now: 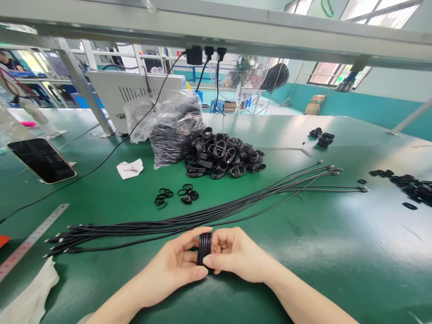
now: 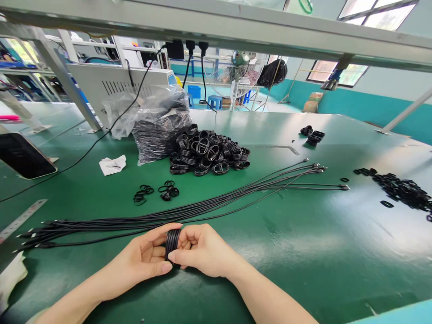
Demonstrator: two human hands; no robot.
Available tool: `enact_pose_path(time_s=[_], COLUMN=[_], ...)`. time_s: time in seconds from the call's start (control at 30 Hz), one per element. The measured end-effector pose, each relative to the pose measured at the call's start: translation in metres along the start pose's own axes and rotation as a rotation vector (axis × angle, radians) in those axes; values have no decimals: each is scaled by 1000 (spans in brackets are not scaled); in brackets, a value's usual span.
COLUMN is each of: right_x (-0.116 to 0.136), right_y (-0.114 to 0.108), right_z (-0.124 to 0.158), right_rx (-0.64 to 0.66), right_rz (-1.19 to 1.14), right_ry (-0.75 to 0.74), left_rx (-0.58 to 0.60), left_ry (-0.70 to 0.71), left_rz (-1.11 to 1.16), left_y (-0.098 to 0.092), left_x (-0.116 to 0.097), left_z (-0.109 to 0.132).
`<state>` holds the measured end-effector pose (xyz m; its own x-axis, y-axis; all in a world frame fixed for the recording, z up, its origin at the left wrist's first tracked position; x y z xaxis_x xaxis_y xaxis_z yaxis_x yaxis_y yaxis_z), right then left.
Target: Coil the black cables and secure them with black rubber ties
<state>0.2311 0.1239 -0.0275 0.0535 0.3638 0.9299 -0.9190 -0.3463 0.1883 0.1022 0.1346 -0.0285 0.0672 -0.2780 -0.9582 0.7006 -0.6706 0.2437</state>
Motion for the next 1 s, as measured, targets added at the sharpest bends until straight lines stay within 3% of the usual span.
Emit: enact_pose_path(time_s=[0.1,0.33,0.8,1.0], right_x=[2,-1,3,10], right_y=[0,3,1,-4], right_z=[2,0,2,5], right_rx=[11,21,-324,-279], right_rz=[-22,-62,161,219], right_ry=[-14,0,-190,-232], left_rx=[31,-15,-130,-145], left_ry=[-2,20,30,40], left_rz=[20,-10,-43,41], left_y=[1,1,0,-6], left_x=[0,-1,5,4], left_z=[1,-1,-5,-7])
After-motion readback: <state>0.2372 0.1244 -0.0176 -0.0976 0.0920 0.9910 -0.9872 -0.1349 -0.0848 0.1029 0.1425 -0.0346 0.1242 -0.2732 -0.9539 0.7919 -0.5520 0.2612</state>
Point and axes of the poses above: each hand's wrist, its own z-axis away from the middle knuckle, its own y-axis out of the palm, x = y × z, the point moved 6 cm from there along -z, towards the middle knuckle, and after that the axes turned 6 degrees about y, right-handed, at the moved point
